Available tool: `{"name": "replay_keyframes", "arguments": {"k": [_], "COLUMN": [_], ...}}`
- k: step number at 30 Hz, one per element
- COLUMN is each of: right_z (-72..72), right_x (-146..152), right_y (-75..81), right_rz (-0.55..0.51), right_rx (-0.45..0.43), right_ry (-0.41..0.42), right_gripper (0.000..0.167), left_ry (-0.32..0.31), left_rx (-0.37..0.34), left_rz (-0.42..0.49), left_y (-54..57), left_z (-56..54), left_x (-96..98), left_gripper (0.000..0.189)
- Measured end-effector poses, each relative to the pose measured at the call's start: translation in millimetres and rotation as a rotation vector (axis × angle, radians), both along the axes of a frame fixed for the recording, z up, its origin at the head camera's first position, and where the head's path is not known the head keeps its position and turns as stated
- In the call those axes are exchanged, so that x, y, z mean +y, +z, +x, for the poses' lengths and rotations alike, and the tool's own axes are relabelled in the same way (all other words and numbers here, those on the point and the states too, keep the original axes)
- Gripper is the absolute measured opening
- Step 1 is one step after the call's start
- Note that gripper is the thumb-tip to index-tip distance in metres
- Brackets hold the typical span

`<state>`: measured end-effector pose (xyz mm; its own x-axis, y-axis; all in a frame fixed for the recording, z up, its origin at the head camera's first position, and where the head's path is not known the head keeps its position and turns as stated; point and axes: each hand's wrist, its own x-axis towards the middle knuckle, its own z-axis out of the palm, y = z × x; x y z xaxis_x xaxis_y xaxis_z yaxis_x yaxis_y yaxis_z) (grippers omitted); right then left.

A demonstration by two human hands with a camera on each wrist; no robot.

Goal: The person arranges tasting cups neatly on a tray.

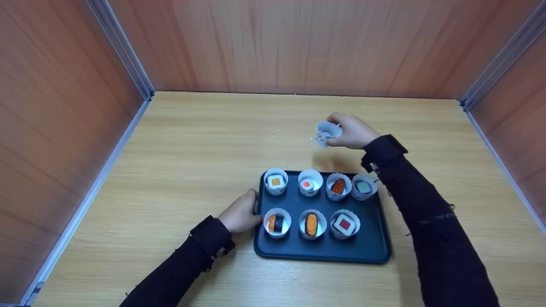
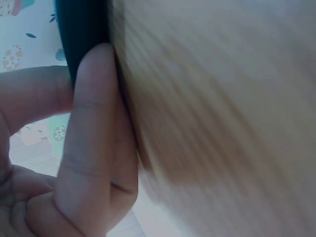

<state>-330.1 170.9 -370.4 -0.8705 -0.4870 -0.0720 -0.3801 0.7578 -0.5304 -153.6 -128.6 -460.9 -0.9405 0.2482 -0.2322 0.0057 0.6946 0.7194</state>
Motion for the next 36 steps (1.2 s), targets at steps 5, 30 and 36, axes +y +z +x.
{"name": "replay_keyframes", "arguments": {"k": [5, 30, 36], "right_z": [17.7, 146.6, 153.9], "right_x": [22, 96, 93], "right_y": [13.1, -15.7, -32.4], "right_rz": [-0.032, 0.073, 0.099], "right_rx": [0.034, -0.011, -0.069], "right_ry": [-0.003, 0.089, 0.116], "right_gripper": [0.056, 0.056, 0.059], "left_ry": [0.007, 0.015, 0.039], "left_rx": [-0.024, -0.004, -0.022], "left_rz": [0.006, -0.021, -0.004], "left_y": [0.8, 0.3, -0.1], "left_z": [-0.5, -2.9, -2.5], "left_x": [-0.6, -5.1, -7.3], "left_gripper": [0.046, 0.045, 0.042]}}
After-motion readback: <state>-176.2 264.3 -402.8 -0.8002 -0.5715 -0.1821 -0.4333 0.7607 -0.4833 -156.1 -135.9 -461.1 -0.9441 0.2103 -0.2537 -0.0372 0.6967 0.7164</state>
